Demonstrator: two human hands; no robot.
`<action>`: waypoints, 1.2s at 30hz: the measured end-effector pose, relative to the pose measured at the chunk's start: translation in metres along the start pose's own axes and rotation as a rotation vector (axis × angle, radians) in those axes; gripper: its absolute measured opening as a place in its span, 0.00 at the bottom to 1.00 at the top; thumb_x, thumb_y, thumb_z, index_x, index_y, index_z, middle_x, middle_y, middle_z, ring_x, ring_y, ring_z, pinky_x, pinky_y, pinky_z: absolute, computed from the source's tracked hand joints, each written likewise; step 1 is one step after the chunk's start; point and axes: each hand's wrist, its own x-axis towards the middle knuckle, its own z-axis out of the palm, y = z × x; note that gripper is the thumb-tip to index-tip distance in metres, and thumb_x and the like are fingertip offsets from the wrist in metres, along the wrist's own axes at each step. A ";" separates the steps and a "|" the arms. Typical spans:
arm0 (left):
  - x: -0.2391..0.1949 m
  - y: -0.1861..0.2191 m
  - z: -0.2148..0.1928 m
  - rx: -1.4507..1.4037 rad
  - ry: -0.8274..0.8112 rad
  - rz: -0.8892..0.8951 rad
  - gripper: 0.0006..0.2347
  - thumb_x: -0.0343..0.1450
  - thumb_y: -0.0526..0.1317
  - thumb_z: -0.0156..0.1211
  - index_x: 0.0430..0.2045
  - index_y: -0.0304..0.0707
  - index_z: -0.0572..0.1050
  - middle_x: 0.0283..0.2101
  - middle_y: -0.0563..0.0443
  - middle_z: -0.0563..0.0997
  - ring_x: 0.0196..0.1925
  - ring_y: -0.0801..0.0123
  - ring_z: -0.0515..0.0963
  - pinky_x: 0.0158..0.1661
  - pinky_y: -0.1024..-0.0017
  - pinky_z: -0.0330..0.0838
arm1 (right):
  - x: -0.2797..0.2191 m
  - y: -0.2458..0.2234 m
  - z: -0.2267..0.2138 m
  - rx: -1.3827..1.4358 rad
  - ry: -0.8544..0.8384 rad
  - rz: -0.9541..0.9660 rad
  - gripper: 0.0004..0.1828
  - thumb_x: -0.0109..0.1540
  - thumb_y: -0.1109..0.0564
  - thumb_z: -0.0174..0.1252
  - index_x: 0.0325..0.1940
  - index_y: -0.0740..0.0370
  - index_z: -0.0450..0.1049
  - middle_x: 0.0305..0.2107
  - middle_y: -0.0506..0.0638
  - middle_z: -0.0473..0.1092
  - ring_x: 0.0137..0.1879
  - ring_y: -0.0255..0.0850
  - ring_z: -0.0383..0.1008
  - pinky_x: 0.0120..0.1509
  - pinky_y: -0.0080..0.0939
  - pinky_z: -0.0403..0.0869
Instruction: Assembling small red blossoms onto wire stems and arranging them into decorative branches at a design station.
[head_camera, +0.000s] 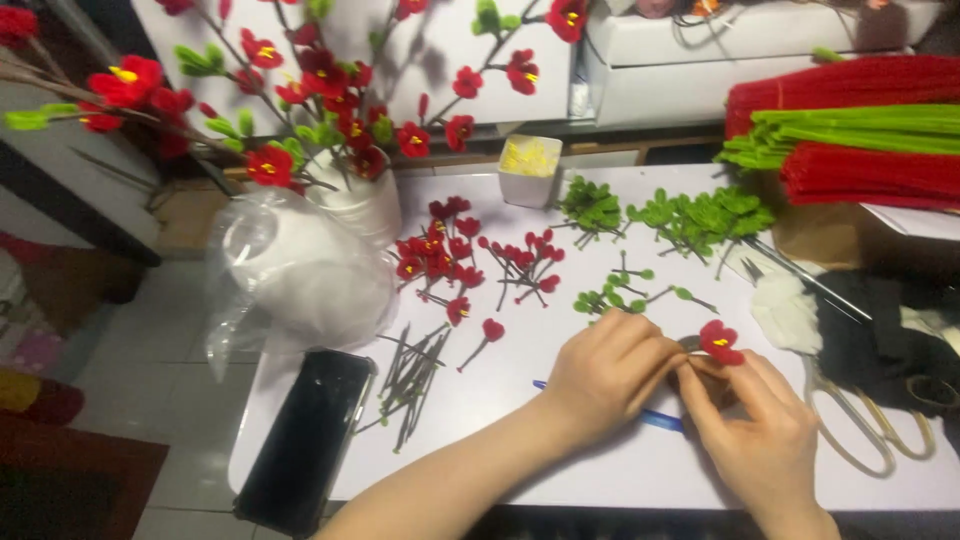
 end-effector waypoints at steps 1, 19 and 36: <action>-0.001 -0.001 0.000 0.019 0.003 0.002 0.06 0.73 0.33 0.49 0.27 0.29 0.70 0.28 0.45 0.70 0.29 0.59 0.66 0.28 0.71 0.60 | 0.000 0.001 0.005 0.015 0.004 -0.012 0.02 0.57 0.60 0.61 0.32 0.60 0.74 0.27 0.47 0.70 0.32 0.38 0.68 0.40 0.36 0.67; 0.004 -0.026 -0.004 -0.724 0.084 -1.001 0.10 0.70 0.42 0.49 0.33 0.36 0.76 0.35 0.51 0.79 0.39 0.72 0.77 0.45 0.77 0.74 | -0.012 0.030 0.015 0.039 -0.139 -0.119 0.07 0.60 0.65 0.50 0.42 0.62 0.71 0.35 0.47 0.72 0.41 0.41 0.72 0.50 0.38 0.69; -0.002 -0.051 -0.005 -0.551 0.142 -0.936 0.11 0.73 0.41 0.40 0.32 0.38 0.72 0.30 0.53 0.74 0.36 0.72 0.73 0.41 0.75 0.69 | 0.003 0.106 -0.010 -0.356 -0.167 0.162 0.05 0.57 0.55 0.62 0.36 0.52 0.77 0.31 0.41 0.72 0.42 0.40 0.70 0.47 0.36 0.68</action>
